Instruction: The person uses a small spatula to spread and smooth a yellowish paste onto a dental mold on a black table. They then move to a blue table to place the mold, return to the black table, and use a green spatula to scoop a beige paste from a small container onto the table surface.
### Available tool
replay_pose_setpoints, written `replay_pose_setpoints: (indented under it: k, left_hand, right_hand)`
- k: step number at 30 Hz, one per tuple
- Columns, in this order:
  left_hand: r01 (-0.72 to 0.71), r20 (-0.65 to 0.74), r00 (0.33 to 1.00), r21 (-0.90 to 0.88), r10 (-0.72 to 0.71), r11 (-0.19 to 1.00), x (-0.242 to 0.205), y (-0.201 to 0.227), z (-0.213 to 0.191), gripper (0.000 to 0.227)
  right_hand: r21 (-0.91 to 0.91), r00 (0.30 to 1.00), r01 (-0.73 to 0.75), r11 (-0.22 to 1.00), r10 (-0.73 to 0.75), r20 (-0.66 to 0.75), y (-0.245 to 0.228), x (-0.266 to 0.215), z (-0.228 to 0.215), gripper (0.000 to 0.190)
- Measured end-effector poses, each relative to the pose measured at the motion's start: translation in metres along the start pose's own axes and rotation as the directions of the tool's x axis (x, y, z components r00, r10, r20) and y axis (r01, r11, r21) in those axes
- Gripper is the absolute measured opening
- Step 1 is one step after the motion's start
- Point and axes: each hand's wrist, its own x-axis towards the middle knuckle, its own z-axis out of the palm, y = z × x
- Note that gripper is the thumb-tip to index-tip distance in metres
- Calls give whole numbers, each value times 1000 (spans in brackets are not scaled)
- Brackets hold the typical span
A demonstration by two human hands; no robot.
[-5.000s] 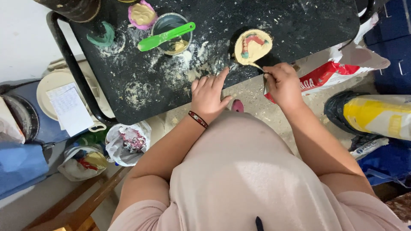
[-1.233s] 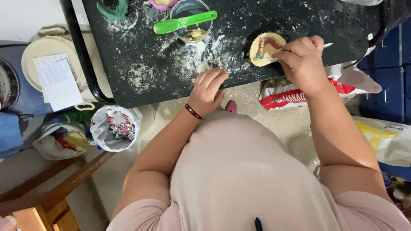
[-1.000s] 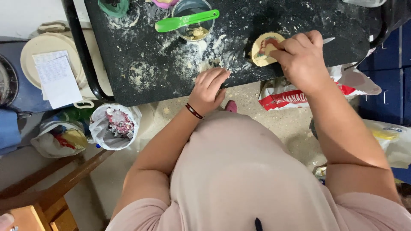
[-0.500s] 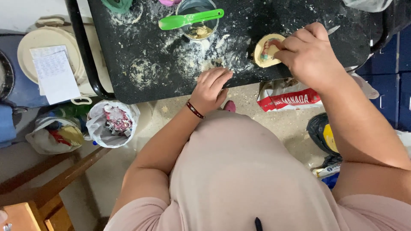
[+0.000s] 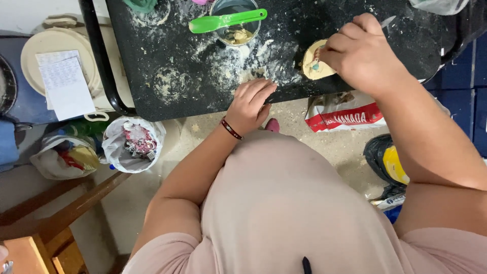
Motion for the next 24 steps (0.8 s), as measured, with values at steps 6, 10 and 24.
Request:
replay_pose_setpoints:
  k: [6, 10, 24]
  left_hand:
    - [5, 26, 1000, 24, -6, 1000, -3, -3, 3, 45]
    - [30, 43, 999, 26, -31, 999, -3, -1, 2, 45]
    - [9, 26, 1000, 42, -10, 999, -2, -1, 1, 44]
  right_hand:
    - [-20, 987, 78, 997, -75, 143, 6, -2, -7, 17]
    - [-10, 985, 95, 995, -92, 145, 5, -3, 2, 16]
    - [35, 991, 61, 997, -65, 115, 13, -1, 21, 16]
